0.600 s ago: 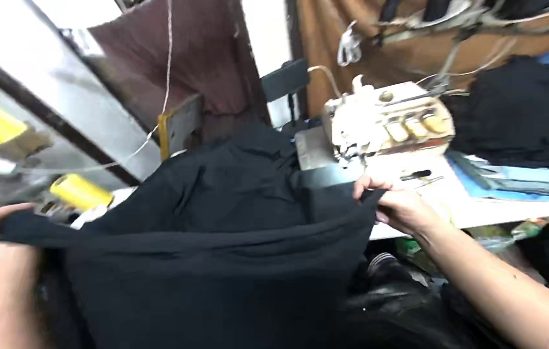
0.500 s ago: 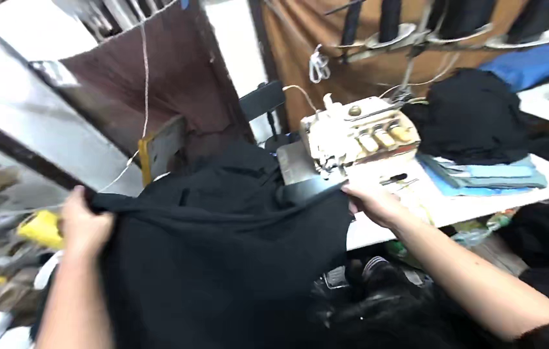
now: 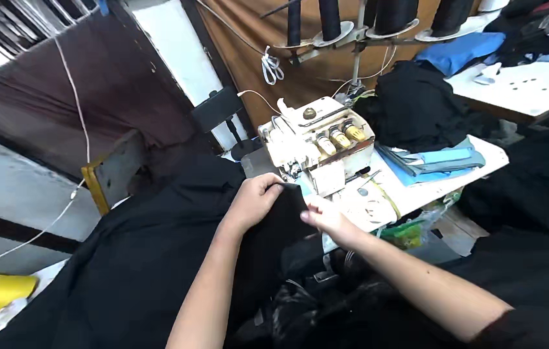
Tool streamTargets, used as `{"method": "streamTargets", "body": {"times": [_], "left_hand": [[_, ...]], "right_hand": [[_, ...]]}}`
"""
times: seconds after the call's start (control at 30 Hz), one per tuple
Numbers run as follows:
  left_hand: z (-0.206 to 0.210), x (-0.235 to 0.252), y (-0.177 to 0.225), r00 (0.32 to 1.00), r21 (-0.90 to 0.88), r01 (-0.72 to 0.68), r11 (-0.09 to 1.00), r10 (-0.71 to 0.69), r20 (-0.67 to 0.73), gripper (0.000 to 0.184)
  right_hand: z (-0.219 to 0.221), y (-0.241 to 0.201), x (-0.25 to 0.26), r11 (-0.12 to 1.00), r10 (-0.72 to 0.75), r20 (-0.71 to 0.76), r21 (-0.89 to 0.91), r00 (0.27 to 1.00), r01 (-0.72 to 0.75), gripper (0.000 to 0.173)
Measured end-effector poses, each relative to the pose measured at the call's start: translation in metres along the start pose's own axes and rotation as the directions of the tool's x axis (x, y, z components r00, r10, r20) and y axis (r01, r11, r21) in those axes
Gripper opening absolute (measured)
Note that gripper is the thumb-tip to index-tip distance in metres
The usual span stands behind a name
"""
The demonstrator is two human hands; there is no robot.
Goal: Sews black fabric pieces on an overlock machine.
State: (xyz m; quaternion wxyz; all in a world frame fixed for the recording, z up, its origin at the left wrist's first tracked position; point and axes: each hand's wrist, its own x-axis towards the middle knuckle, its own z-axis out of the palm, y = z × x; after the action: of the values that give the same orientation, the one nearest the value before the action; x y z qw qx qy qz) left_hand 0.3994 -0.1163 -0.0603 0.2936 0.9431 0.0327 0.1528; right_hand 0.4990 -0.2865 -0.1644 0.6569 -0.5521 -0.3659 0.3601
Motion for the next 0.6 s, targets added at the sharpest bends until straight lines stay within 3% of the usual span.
{"method": "streamTargets", "body": {"times": [0.07,0.2,0.33,0.47,0.6], "left_hand": [[0.005,-0.005,0.002,0.998,0.035,0.003,0.999,0.000,-0.066,0.021],[0.026,-0.001,-0.002,0.981,0.045,0.041,0.998,-0.032,-0.191,0.014],[0.051,0.017,-0.021,0.970,0.079,0.114,0.990,-0.093,-0.225,0.015],[0.054,0.023,-0.019,0.943,0.065,0.204,0.977,-0.178,-0.280,0.024],[0.060,0.027,-0.025,0.945,0.132,0.213,0.968,-0.170,-0.278,0.025]], "right_hand": [[0.002,0.011,-0.018,0.993,0.111,-0.001,0.030,0.994,-0.111,0.017],[-0.014,-0.005,-0.029,1.000,0.015,-0.178,0.006,0.984,-0.014,0.022],[-0.021,0.026,-0.024,0.988,0.028,-0.228,-0.139,0.973,-0.061,0.018],[-0.015,0.058,-0.028,0.933,-0.231,-0.332,-0.341,0.914,0.112,0.023],[-0.021,0.058,-0.018,0.930,-0.218,-0.294,-0.353,0.931,0.107,0.022]]}}
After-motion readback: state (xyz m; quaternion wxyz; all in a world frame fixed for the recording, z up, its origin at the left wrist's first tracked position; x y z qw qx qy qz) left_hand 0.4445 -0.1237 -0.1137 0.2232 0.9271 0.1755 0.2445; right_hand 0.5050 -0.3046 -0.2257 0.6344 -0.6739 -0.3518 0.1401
